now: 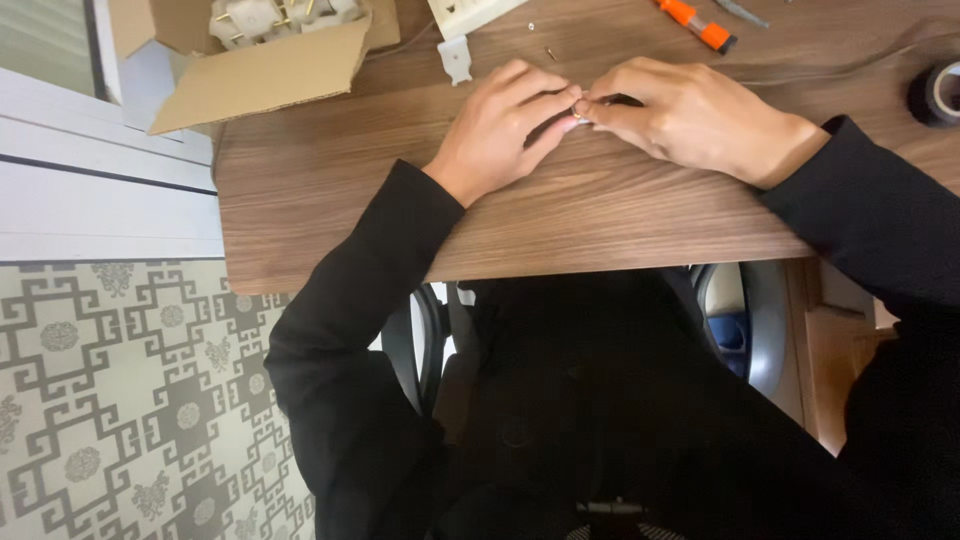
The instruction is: The person assembles a white electrical plug by fitting internal metal components into the plastic casing and using a screwdriver to secure the housing.
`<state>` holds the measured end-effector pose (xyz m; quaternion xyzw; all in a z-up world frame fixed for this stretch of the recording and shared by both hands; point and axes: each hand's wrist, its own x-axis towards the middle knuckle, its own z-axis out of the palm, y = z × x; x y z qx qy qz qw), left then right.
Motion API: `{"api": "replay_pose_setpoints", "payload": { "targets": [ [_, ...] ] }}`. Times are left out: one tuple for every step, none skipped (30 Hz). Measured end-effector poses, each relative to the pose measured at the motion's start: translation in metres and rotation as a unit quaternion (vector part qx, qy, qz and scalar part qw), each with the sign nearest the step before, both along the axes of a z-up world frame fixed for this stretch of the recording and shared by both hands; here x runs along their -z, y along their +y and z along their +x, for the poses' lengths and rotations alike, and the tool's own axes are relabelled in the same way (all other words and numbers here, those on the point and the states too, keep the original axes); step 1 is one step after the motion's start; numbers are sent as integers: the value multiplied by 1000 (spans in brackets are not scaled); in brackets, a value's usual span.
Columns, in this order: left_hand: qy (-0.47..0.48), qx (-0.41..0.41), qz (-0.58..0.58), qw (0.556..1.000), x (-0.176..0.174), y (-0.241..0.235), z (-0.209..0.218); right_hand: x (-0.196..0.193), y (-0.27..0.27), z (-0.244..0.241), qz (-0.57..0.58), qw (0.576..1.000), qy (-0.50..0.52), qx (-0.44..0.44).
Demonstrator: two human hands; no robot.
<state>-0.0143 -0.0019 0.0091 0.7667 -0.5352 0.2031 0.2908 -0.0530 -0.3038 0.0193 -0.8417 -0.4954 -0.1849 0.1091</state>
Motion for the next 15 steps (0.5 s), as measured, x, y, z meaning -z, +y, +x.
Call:
{"api": "replay_pose_setpoints", "payload": {
  "targets": [
    [2,1,0,1000,2,0,0,1,-1,0,0,1000,2,1],
    [-44,-17,45,998,3,1,-1,2,-1,-1,-20,1000,-21,2],
    [-92,-35,90,991,5,1,-1,3,-1,-1,-41,998,-46,3],
    [-92,-34,90,991,4,1,0,2,-1,-1,-40,998,-45,3],
    [-80,-33,92,992,4,2,0,1,-1,-1,-23,999,-36,7],
    [-67,-31,95,993,3,2,0,0,-1,-1,-5,1000,-27,10],
    [-67,-31,95,993,3,2,1,2,-4,1,-6,1000,-27,10],
    [-74,-23,92,993,2,3,2,4,-7,3,13,1000,3,3],
    [-82,-15,89,993,1,3,3,6,-10,6,32,999,34,-3],
    [-82,-15,89,993,1,3,2,5,-12,5,32,999,34,-3],
    [-90,-22,92,992,2,3,2,4,-13,4,37,999,29,10],
    [-97,-28,94,990,2,3,2,4,-15,4,41,999,25,22],
    [-97,-28,95,990,2,3,3,4,-17,5,42,999,25,23],
    [-107,-31,99,989,3,3,3,5,-19,6,35,999,22,24],
    [-117,-35,102,987,3,2,3,6,-22,6,28,999,19,26]
  ]
}}
